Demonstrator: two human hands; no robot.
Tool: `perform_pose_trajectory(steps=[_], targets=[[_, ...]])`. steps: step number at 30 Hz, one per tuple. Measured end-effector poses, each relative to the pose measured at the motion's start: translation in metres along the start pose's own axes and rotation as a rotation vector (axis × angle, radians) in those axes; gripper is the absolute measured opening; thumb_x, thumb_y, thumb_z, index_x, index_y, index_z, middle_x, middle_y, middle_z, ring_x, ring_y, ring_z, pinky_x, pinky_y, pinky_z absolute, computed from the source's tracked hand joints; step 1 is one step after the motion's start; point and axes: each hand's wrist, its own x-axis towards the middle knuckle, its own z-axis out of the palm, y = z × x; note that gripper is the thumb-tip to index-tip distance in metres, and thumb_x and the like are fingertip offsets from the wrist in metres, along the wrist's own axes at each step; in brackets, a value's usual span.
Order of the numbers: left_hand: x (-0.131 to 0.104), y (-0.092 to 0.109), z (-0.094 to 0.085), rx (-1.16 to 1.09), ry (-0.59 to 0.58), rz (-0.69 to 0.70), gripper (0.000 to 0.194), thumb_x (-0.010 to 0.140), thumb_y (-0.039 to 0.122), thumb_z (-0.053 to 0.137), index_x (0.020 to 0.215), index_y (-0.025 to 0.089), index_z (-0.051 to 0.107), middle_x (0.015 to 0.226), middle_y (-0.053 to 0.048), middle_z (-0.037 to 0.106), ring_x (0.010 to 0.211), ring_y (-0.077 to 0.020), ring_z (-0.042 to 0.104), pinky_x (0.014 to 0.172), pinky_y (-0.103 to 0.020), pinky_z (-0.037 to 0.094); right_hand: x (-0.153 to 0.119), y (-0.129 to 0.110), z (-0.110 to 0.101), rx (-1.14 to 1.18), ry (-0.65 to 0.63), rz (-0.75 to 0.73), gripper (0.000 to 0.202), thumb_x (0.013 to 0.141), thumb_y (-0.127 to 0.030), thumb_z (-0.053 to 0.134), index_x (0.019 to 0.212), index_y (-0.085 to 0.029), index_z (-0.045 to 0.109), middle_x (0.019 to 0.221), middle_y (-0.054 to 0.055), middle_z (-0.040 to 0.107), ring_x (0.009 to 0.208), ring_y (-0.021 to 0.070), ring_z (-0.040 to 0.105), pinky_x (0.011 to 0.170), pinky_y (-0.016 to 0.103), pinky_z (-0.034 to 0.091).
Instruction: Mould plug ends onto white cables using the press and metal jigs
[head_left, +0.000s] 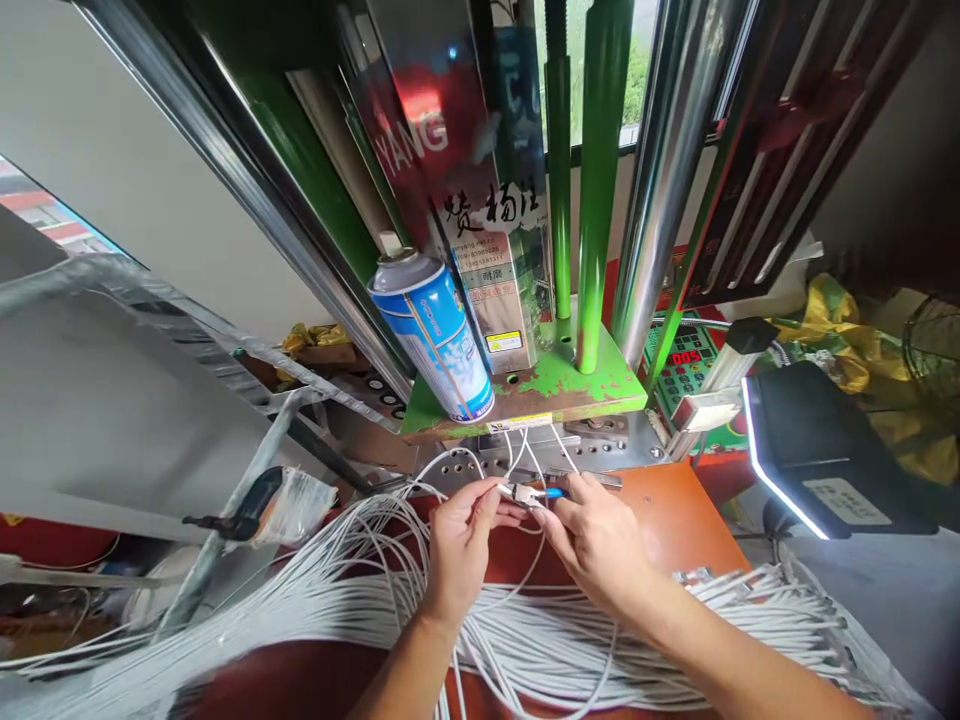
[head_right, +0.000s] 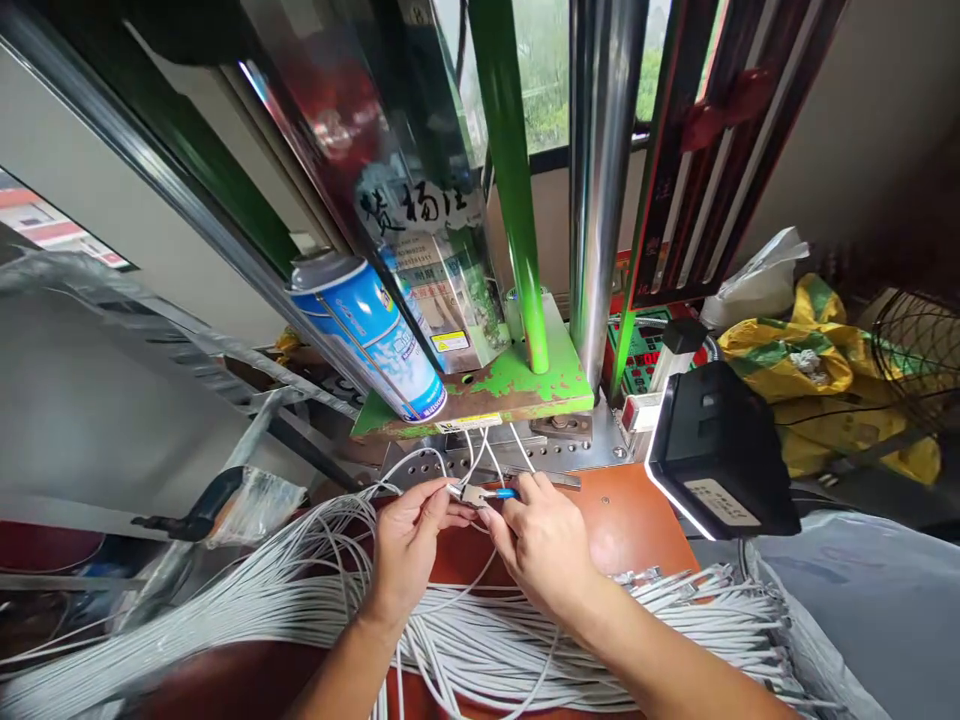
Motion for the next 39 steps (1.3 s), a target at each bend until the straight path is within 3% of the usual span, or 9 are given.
perform_pose_trajectory(steps=[7, 18, 24, 29, 33, 36, 39], targets=[[-0.006, 0.007, 0.003, 0.177, 0.009, 0.114, 0.029, 0.104, 0.038, 0.06, 0.116, 0.016, 0.073, 0.093, -0.01, 0.082, 0.08, -0.023, 0.08, 0.076, -0.033, 0.068, 0.001, 0.001, -0.002, -0.091, 0.016, -0.049, 0.037, 0.105, -0.035, 0.057, 0.073, -0.02, 0.066, 0.085, 0.007, 0.057, 0.082, 0.0225, 0.05, 0.068, 0.035, 0.037], [-0.007, 0.007, 0.005, 0.262, 0.067, 0.195, 0.028, 0.102, 0.038, 0.061, 0.112, 0.016, 0.076, 0.092, -0.01, 0.082, 0.076, -0.0237, 0.08, 0.074, -0.034, 0.067, 0.002, 0.0, 0.002, -0.148, 0.019, -0.089, 0.04, 0.105, -0.036, 0.06, 0.07, -0.019, 0.067, 0.083, 0.007, 0.061, 0.081, 0.0219, 0.054, 0.062, 0.034, 0.035], [-0.007, 0.009, 0.003, 0.241, 0.047, 0.184, 0.027, 0.101, 0.037, 0.063, 0.112, 0.018, 0.077, 0.093, -0.01, 0.081, 0.076, -0.0234, 0.079, 0.071, -0.033, 0.066, -0.002, 0.002, 0.01, -0.093, -0.054, -0.058, 0.044, 0.109, -0.04, 0.05, 0.077, -0.019, 0.071, 0.082, 0.006, 0.064, 0.075, 0.0183, 0.06, 0.055, 0.032, 0.031], [-0.008, 0.011, 0.002, 0.316, 0.076, 0.222, 0.025, 0.1, 0.037, 0.065, 0.111, 0.019, 0.079, 0.095, -0.009, 0.08, 0.08, -0.022, 0.076, 0.075, -0.031, 0.062, -0.005, 0.001, 0.011, -0.028, -0.141, -0.011, 0.053, 0.112, -0.041, 0.039, 0.074, -0.019, 0.069, 0.073, 0.004, 0.063, 0.061, 0.0148, 0.055, 0.055, 0.033, 0.029], [-0.008, 0.013, 0.004, 0.296, 0.068, 0.228, 0.023, 0.102, 0.035, 0.063, 0.106, 0.019, 0.078, 0.083, -0.005, 0.077, 0.073, -0.0176, 0.071, 0.072, -0.028, 0.057, -0.005, 0.002, 0.005, 0.021, -0.081, 0.012, 0.06, 0.114, -0.044, 0.032, 0.071, -0.02, 0.066, 0.07, 0.002, 0.06, 0.057, 0.0136, 0.049, 0.056, 0.033, 0.029], [-0.006, 0.013, 0.004, 0.187, 0.089, 0.2, 0.023, 0.103, 0.035, 0.061, 0.107, 0.019, 0.076, 0.075, -0.002, 0.073, 0.068, -0.016, 0.067, 0.072, -0.028, 0.056, -0.002, 0.004, -0.001, -0.011, -0.017, 0.052, 0.058, 0.113, -0.046, 0.036, 0.069, -0.02, 0.065, 0.077, 0.004, 0.061, 0.066, 0.015, 0.052, 0.057, 0.032, 0.03], [-0.006, 0.013, 0.003, 0.163, 0.11, 0.169, 0.024, 0.103, 0.037, 0.062, 0.109, 0.019, 0.076, 0.078, -0.003, 0.074, 0.069, -0.0167, 0.068, 0.072, -0.029, 0.057, 0.0, 0.003, -0.006, -0.048, -0.012, -0.006, 0.051, 0.111, -0.044, 0.045, 0.071, -0.02, 0.066, 0.087, 0.007, 0.061, 0.081, 0.0186, 0.056, 0.061, 0.031, 0.034]])
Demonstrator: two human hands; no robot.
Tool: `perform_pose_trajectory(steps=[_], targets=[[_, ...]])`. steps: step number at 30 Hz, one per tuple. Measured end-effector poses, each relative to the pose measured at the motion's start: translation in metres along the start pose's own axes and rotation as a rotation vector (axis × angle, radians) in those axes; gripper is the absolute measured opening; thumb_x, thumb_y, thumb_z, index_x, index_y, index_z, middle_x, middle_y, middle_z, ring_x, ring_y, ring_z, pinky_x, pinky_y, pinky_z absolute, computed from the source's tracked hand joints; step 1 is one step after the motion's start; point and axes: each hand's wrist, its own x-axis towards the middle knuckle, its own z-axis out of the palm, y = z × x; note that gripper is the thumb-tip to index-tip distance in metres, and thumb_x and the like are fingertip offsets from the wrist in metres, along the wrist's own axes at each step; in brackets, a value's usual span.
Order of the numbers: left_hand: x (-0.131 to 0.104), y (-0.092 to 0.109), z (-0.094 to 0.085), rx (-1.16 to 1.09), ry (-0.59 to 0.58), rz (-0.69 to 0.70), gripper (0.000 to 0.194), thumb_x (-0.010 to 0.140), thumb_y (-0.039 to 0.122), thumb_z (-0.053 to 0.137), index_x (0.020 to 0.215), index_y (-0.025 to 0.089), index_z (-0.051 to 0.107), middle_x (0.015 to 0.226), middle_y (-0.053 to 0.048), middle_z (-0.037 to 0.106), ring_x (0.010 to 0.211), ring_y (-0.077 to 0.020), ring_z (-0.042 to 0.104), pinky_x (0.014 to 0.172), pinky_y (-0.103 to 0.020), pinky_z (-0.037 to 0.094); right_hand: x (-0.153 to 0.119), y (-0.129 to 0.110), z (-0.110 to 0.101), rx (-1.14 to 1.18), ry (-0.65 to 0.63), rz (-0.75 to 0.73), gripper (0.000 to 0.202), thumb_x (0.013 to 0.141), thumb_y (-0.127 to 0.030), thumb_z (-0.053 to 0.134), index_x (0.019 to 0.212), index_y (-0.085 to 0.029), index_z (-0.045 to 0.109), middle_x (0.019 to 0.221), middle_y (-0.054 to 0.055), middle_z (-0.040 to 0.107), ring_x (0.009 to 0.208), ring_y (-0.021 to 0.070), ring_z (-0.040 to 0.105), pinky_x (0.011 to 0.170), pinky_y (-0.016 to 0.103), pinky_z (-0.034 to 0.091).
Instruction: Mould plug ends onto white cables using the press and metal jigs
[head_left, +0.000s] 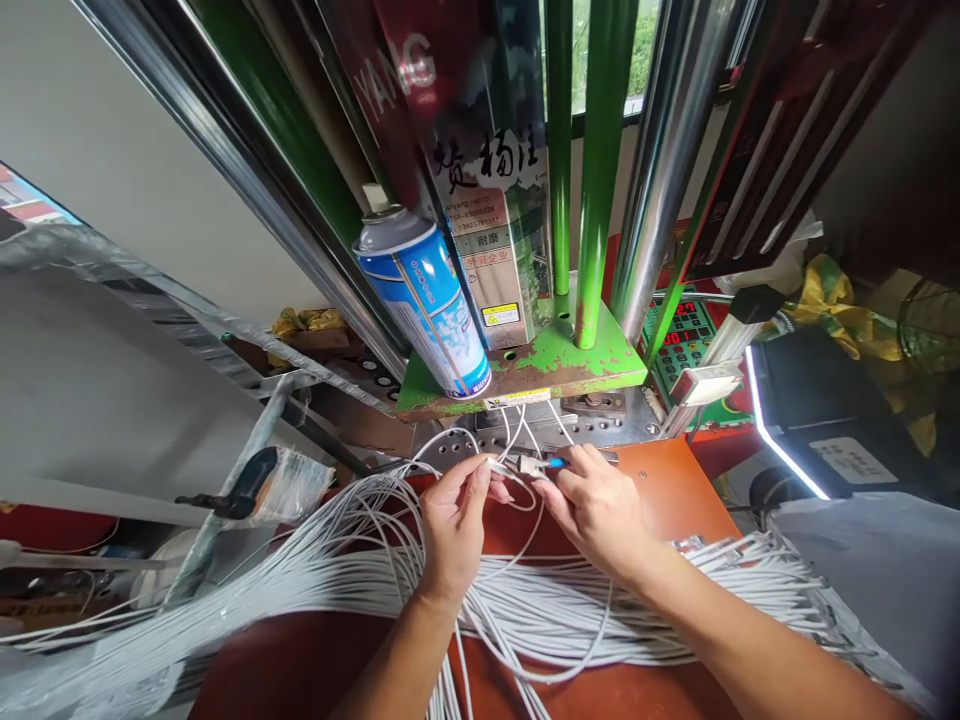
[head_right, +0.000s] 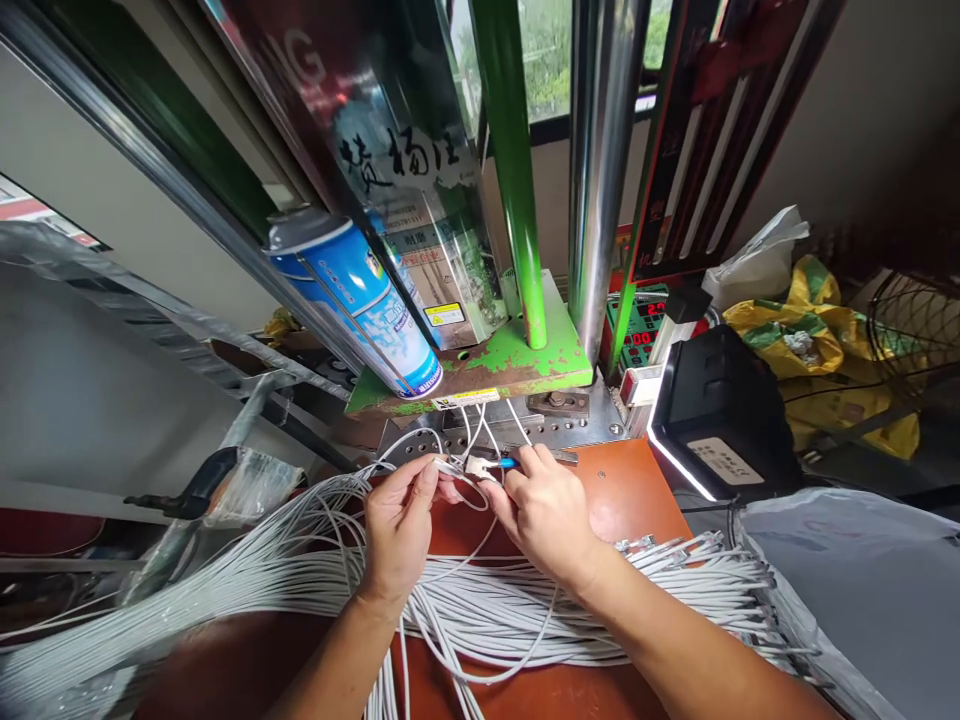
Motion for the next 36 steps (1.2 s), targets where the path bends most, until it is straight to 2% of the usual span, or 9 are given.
perform_pose_trajectory(steps=[3, 7, 13, 17, 20, 24, 27, 32, 36], targets=[[-0.001, 0.002, -0.001, 0.052, -0.002, 0.009, 0.025, 0.102, 0.038, 0.062, 0.109, 0.018, 0.076, 0.079, -0.004, 0.076, 0.07, -0.0171, 0.07, 0.073, -0.028, 0.057, 0.001, -0.002, 0.0, -0.018, -0.005, -0.061, 0.047, 0.109, -0.042, 0.05, 0.071, -0.02, 0.066, 0.086, 0.007, 0.06, 0.084, 0.0207, 0.054, 0.066, 0.033, 0.038], [-0.003, 0.002, -0.001, 0.128, 0.002, 0.043, 0.025, 0.103, 0.037, 0.061, 0.109, 0.019, 0.076, 0.081, -0.004, 0.077, 0.074, -0.0184, 0.073, 0.075, -0.029, 0.058, 0.001, -0.003, 0.004, -0.043, -0.008, -0.054, 0.047, 0.109, -0.042, 0.052, 0.071, -0.02, 0.067, 0.088, 0.008, 0.061, 0.085, 0.0214, 0.053, 0.069, 0.034, 0.039], [-0.002, -0.005, 0.0, 0.091, 0.003, 0.041, 0.026, 0.102, 0.038, 0.062, 0.109, 0.018, 0.076, 0.082, -0.005, 0.077, 0.077, -0.0202, 0.075, 0.075, -0.031, 0.06, 0.001, -0.002, 0.009, -0.083, 0.027, -0.076, 0.049, 0.108, -0.044, 0.053, 0.068, -0.02, 0.067, 0.081, 0.006, 0.06, 0.082, 0.0205, 0.054, 0.062, 0.033, 0.033], [-0.001, -0.008, 0.001, 0.025, 0.006, 0.006, 0.026, 0.101, 0.039, 0.063, 0.11, 0.018, 0.076, 0.08, -0.004, 0.077, 0.075, -0.0198, 0.074, 0.073, -0.031, 0.06, -0.002, -0.003, 0.015, -0.046, 0.063, -0.073, 0.052, 0.11, -0.044, 0.047, 0.069, -0.019, 0.068, 0.077, 0.005, 0.061, 0.072, 0.0176, 0.055, 0.059, 0.033, 0.029], [-0.001, -0.008, 0.002, 0.003, 0.011, -0.007, 0.027, 0.1, 0.04, 0.064, 0.107, 0.017, 0.077, 0.078, -0.004, 0.076, 0.071, -0.0186, 0.073, 0.072, -0.03, 0.059, -0.004, -0.004, 0.017, -0.019, 0.006, -0.038, 0.054, 0.111, -0.044, 0.044, 0.071, -0.019, 0.069, 0.075, 0.005, 0.063, 0.063, 0.0155, 0.054, 0.056, 0.033, 0.025], [-0.002, -0.008, 0.004, -0.041, 0.028, -0.028, 0.029, 0.098, 0.043, 0.066, 0.106, 0.017, 0.077, 0.076, -0.005, 0.076, 0.067, -0.0187, 0.071, 0.07, -0.031, 0.058, -0.008, -0.006, 0.015, 0.043, -0.11, -0.008, 0.052, 0.111, -0.042, 0.044, 0.073, -0.018, 0.069, 0.073, 0.004, 0.064, 0.062, 0.0147, 0.057, 0.056, 0.033, 0.024], [-0.003, -0.007, 0.003, -0.056, 0.004, -0.031, 0.027, 0.099, 0.041, 0.066, 0.106, 0.018, 0.076, 0.077, -0.004, 0.076, 0.07, -0.0191, 0.072, 0.071, -0.031, 0.059, -0.008, -0.006, 0.012, 0.065, -0.113, 0.012, 0.051, 0.112, -0.042, 0.043, 0.074, -0.018, 0.068, 0.073, 0.004, 0.064, 0.062, 0.0136, 0.056, 0.057, 0.032, 0.026], [-0.003, -0.003, 0.003, -0.027, -0.001, -0.007, 0.026, 0.101, 0.039, 0.063, 0.106, 0.017, 0.075, 0.08, -0.005, 0.077, 0.073, -0.0187, 0.073, 0.072, -0.03, 0.058, -0.003, -0.002, 0.005, -0.003, -0.006, 0.001, 0.054, 0.111, -0.046, 0.045, 0.07, -0.02, 0.067, 0.084, 0.007, 0.062, 0.078, 0.018, 0.056, 0.06, 0.032, 0.031], [-0.002, 0.002, 0.003, 0.042, -0.004, 0.01, 0.025, 0.102, 0.038, 0.062, 0.107, 0.017, 0.076, 0.076, -0.004, 0.077, 0.073, -0.0187, 0.074, 0.072, -0.029, 0.058, 0.001, 0.0, 0.003, -0.043, 0.012, -0.062, 0.052, 0.11, -0.046, 0.048, 0.07, -0.02, 0.067, 0.087, 0.008, 0.061, 0.083, 0.0215, 0.054, 0.065, 0.034, 0.036]])
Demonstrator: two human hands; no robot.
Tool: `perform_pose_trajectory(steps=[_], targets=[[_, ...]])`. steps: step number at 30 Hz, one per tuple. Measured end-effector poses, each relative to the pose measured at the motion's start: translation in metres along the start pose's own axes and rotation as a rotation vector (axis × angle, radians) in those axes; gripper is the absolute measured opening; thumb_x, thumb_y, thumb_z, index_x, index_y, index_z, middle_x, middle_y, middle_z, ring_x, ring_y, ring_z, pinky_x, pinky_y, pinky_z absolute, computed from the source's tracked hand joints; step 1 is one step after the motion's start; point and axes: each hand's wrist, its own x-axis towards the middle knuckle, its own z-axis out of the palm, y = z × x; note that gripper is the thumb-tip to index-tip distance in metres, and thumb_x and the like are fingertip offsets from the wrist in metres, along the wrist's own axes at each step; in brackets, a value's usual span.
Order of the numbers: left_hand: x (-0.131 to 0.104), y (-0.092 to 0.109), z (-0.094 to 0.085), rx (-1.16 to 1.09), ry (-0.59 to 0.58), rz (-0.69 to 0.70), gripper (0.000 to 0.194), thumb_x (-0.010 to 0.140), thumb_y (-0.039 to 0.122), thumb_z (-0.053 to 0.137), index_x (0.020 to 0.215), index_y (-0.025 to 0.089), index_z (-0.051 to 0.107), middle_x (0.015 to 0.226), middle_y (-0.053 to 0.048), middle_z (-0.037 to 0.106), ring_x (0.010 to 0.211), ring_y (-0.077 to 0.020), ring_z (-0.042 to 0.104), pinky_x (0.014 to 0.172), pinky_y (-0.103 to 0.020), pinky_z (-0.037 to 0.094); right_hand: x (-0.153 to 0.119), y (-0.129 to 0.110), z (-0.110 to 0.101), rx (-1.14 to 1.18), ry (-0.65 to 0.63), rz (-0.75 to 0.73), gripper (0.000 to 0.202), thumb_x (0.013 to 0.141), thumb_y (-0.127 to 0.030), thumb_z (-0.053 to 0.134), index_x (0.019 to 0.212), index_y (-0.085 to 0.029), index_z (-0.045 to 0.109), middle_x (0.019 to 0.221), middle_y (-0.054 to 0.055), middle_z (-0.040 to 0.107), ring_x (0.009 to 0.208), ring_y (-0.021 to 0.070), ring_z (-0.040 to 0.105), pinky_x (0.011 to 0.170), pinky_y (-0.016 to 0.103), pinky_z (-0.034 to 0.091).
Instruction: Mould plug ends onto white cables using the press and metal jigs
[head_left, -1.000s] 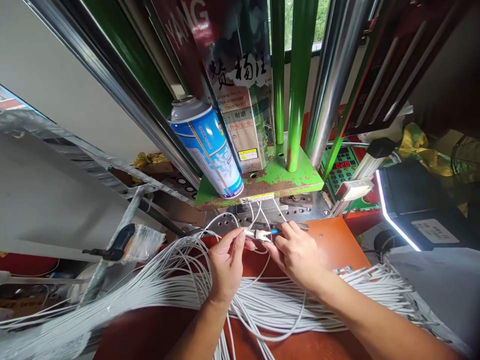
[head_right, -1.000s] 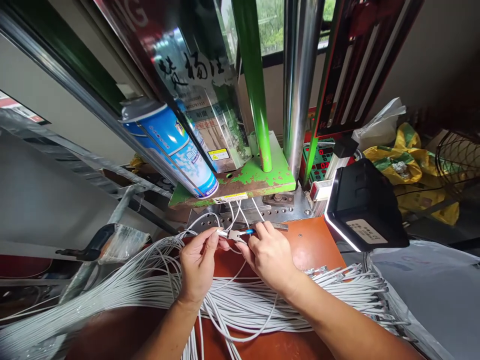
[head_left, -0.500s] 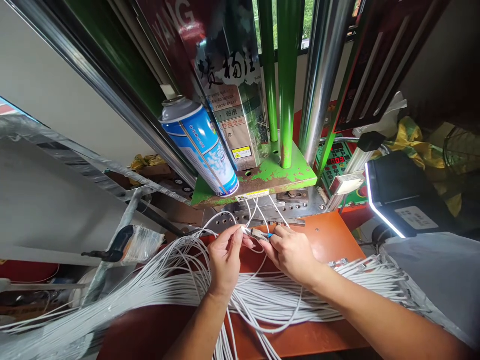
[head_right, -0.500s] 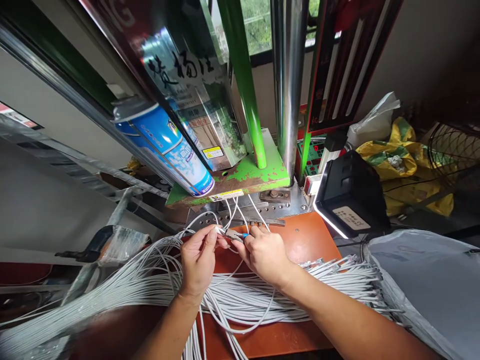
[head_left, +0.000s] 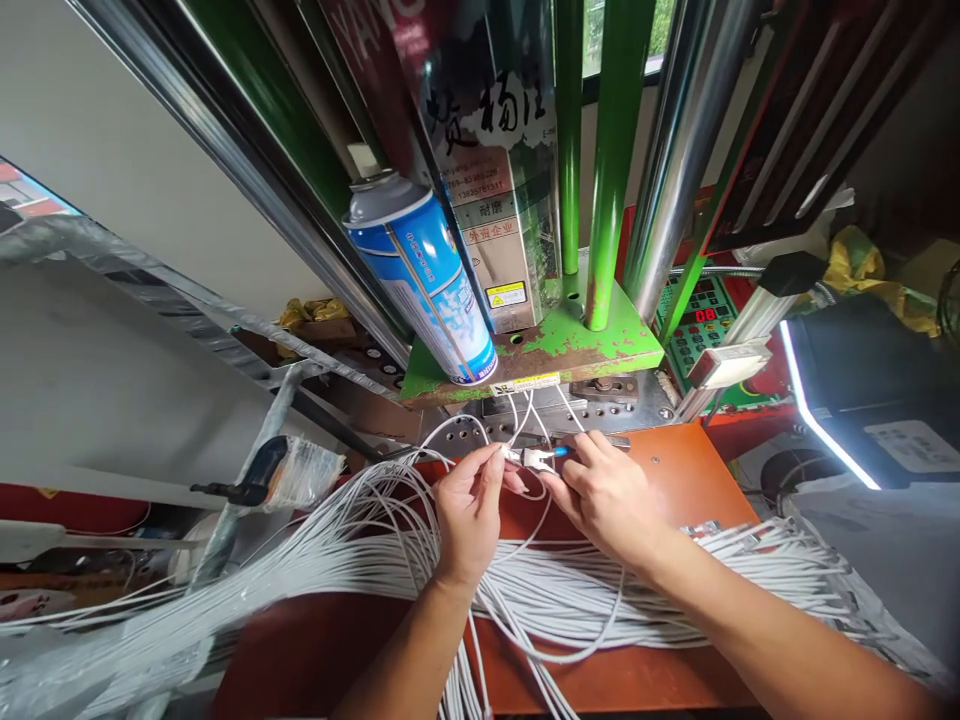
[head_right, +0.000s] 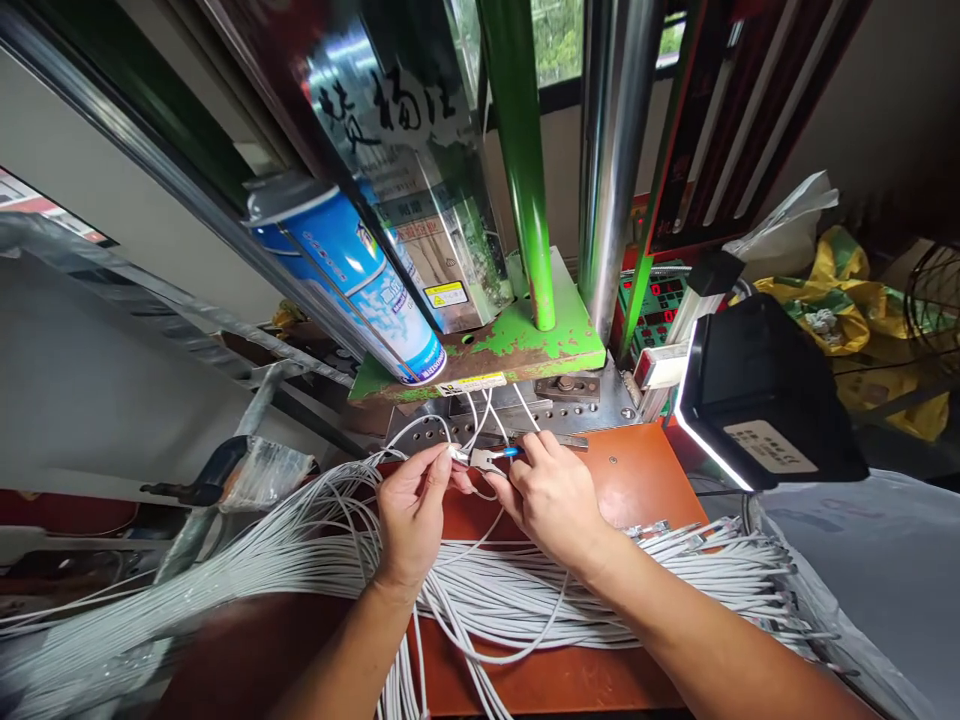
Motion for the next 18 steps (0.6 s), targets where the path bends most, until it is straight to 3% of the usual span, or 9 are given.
perform_pose_trajectory(steps=[9, 18], targets=[[-0.002, 0.0, 0.003, 0.022, 0.022, 0.006, 0.026, 0.103, 0.038, 0.062, 0.108, 0.016, 0.076, 0.075, -0.004, 0.076, 0.071, -0.0189, 0.075, 0.07, -0.029, 0.06, 0.003, -0.001, 0.0, 0.009, -0.025, -0.024, 0.046, 0.109, -0.044, 0.051, 0.075, -0.019, 0.071, 0.095, 0.01, 0.064, 0.087, 0.0231, 0.053, 0.078, 0.036, 0.043], [-0.003, -0.002, 0.004, 0.029, 0.025, 0.063, 0.023, 0.103, 0.034, 0.061, 0.107, 0.016, 0.076, 0.079, -0.005, 0.076, 0.071, -0.0172, 0.073, 0.071, -0.028, 0.06, -0.006, -0.003, 0.012, 0.007, 0.035, -0.004, 0.055, 0.112, -0.044, 0.042, 0.071, -0.018, 0.067, 0.078, 0.006, 0.061, 0.073, 0.0185, 0.056, 0.058, 0.034, 0.026]])
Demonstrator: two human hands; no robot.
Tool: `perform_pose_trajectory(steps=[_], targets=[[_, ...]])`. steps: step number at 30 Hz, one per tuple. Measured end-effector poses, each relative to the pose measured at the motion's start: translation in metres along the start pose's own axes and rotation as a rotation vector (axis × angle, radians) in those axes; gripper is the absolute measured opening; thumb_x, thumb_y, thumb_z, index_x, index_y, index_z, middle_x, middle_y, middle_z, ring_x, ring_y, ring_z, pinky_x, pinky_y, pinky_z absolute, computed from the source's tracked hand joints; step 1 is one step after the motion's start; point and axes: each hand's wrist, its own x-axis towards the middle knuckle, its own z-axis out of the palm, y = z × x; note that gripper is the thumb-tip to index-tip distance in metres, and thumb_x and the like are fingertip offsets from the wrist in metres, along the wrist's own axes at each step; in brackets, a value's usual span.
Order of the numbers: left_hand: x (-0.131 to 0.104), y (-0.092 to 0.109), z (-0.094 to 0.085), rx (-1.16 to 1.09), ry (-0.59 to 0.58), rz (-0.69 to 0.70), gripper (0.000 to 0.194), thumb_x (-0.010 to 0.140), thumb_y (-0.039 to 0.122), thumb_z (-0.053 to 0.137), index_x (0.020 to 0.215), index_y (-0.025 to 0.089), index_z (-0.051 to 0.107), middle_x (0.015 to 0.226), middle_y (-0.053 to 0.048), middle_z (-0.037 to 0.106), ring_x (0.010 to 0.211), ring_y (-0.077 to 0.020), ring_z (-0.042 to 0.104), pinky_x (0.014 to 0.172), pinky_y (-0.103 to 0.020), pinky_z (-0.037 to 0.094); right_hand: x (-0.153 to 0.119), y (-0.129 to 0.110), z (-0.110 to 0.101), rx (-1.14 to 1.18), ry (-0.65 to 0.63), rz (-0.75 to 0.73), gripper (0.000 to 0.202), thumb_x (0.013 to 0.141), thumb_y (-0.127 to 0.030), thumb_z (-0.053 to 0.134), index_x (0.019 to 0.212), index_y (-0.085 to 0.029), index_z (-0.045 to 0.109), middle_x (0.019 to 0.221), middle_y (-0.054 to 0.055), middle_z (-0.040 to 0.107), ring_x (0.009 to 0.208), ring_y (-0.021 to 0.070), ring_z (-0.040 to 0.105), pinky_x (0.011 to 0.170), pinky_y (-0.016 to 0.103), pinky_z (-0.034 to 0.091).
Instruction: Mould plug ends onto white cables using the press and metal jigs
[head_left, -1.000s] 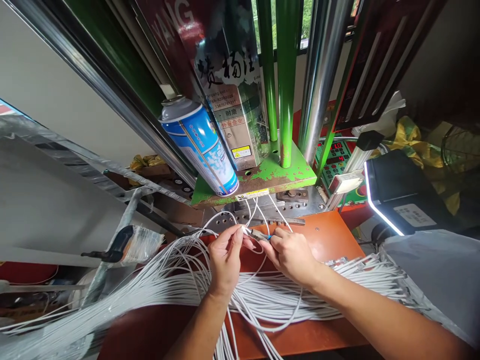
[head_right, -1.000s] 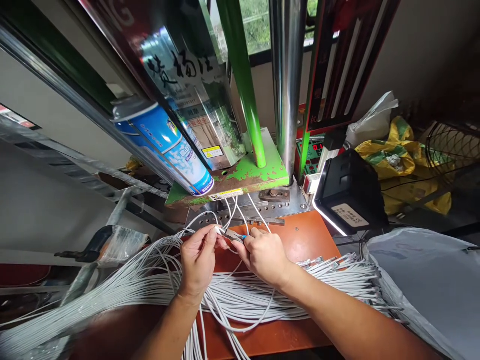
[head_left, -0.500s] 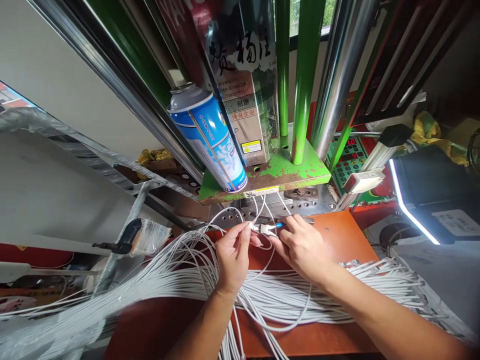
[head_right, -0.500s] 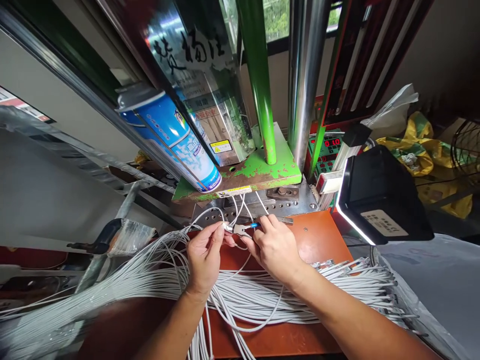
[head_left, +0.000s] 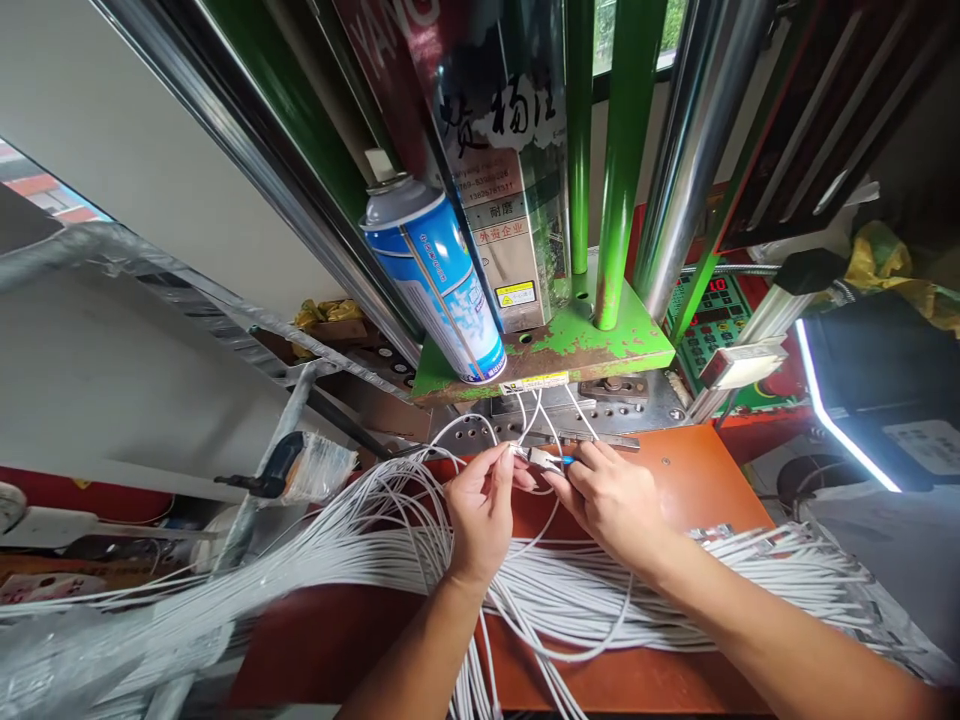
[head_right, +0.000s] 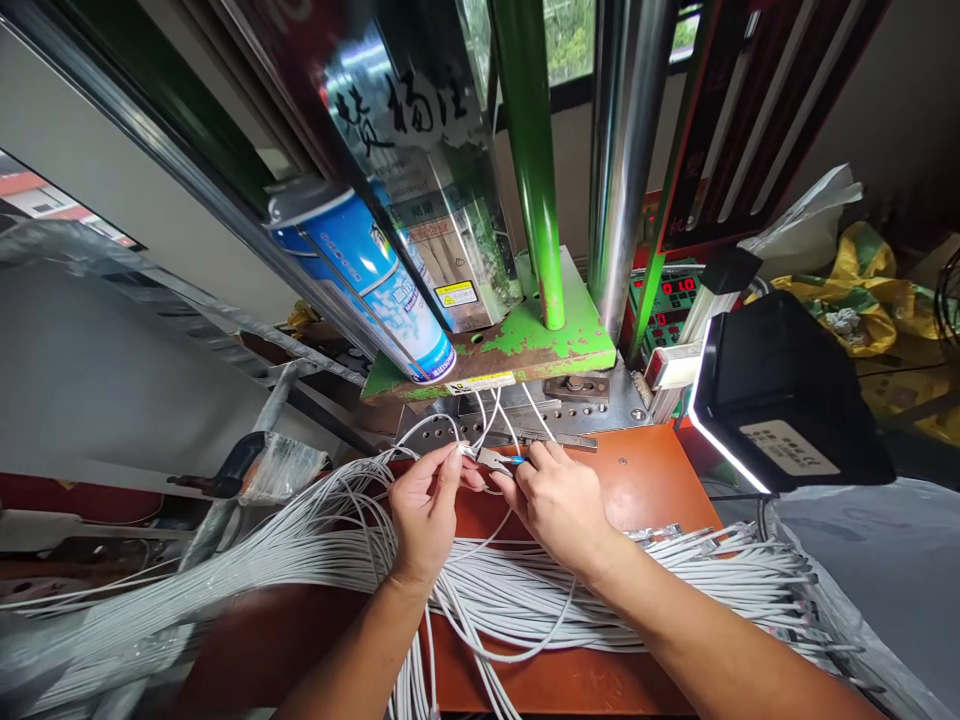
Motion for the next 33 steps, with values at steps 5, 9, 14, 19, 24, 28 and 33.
perform_pose_trajectory(steps=[5, 9, 14, 19, 24, 28, 33], targets=[[0.001, 0.004, -0.001, -0.041, -0.01, -0.005, 0.02, 0.102, 0.033, 0.062, 0.103, 0.016, 0.074, 0.07, -0.001, 0.071, 0.06, -0.0127, 0.066, 0.065, -0.025, 0.056, -0.005, -0.005, 0.002, 0.24, -0.146, 0.107, 0.06, 0.113, -0.048, 0.036, 0.069, -0.019, 0.065, 0.068, 0.002, 0.06, 0.055, 0.0126, 0.05, 0.056, 0.032, 0.026], [0.003, 0.002, -0.004, -0.1, -0.018, -0.033, 0.023, 0.103, 0.035, 0.062, 0.097, 0.016, 0.073, 0.071, -0.001, 0.07, 0.058, -0.0118, 0.064, 0.063, -0.024, 0.054, -0.002, 0.0, -0.004, 0.293, -0.102, 0.215, 0.066, 0.113, -0.052, 0.03, 0.065, -0.019, 0.061, 0.067, 0.002, 0.057, 0.056, 0.0126, 0.049, 0.058, 0.031, 0.031], [0.007, -0.004, -0.005, -0.22, 0.001, -0.116, 0.027, 0.101, 0.04, 0.063, 0.099, 0.015, 0.072, 0.078, -0.004, 0.073, 0.064, -0.0158, 0.068, 0.062, -0.027, 0.055, 0.004, 0.007, -0.01, 0.086, -0.083, 0.122, 0.059, 0.111, -0.052, 0.041, 0.068, -0.02, 0.065, 0.088, 0.007, 0.062, 0.081, 0.0194, 0.058, 0.062, 0.031, 0.036], [0.006, -0.004, -0.006, -0.134, -0.014, -0.07, 0.026, 0.102, 0.039, 0.063, 0.105, 0.016, 0.073, 0.074, -0.003, 0.073, 0.068, -0.0174, 0.07, 0.068, -0.029, 0.056, 0.004, 0.0, -0.008, 0.039, -0.078, 0.01, 0.049, 0.109, -0.045, 0.049, 0.072, -0.02, 0.069, 0.088, 0.008, 0.061, 0.085, 0.0219, 0.055, 0.067, 0.033, 0.04], [0.004, -0.006, -0.005, -0.1, -0.023, -0.057, 0.024, 0.103, 0.038, 0.061, 0.107, 0.017, 0.072, 0.078, -0.004, 0.075, 0.071, -0.0179, 0.072, 0.071, -0.03, 0.058, 0.004, -0.003, -0.006, 0.0, -0.066, 0.019, 0.045, 0.107, -0.043, 0.055, 0.072, -0.019, 0.07, 0.086, 0.008, 0.06, 0.085, 0.0236, 0.054, 0.069, 0.035, 0.041], [0.004, -0.011, -0.004, -0.105, -0.022, -0.055, 0.023, 0.103, 0.038, 0.061, 0.107, 0.018, 0.072, 0.078, -0.004, 0.075, 0.073, -0.0182, 0.072, 0.072, -0.03, 0.058, 0.004, -0.003, -0.006, -0.006, -0.063, 0.03, 0.044, 0.106, -0.043, 0.058, 0.071, -0.019, 0.07, 0.085, 0.008, 0.06, 0.086, 0.0239, 0.054, 0.069, 0.035, 0.04], [0.004, -0.014, -0.001, -0.135, -0.009, -0.064, 0.026, 0.101, 0.041, 0.063, 0.105, 0.017, 0.072, 0.08, -0.005, 0.075, 0.072, -0.0181, 0.071, 0.07, -0.03, 0.057, 0.003, -0.002, -0.005, -0.022, -0.053, 0.038, 0.045, 0.105, -0.044, 0.059, 0.069, -0.019, 0.069, 0.085, 0.007, 0.062, 0.083, 0.0224, 0.055, 0.066, 0.034, 0.038]])
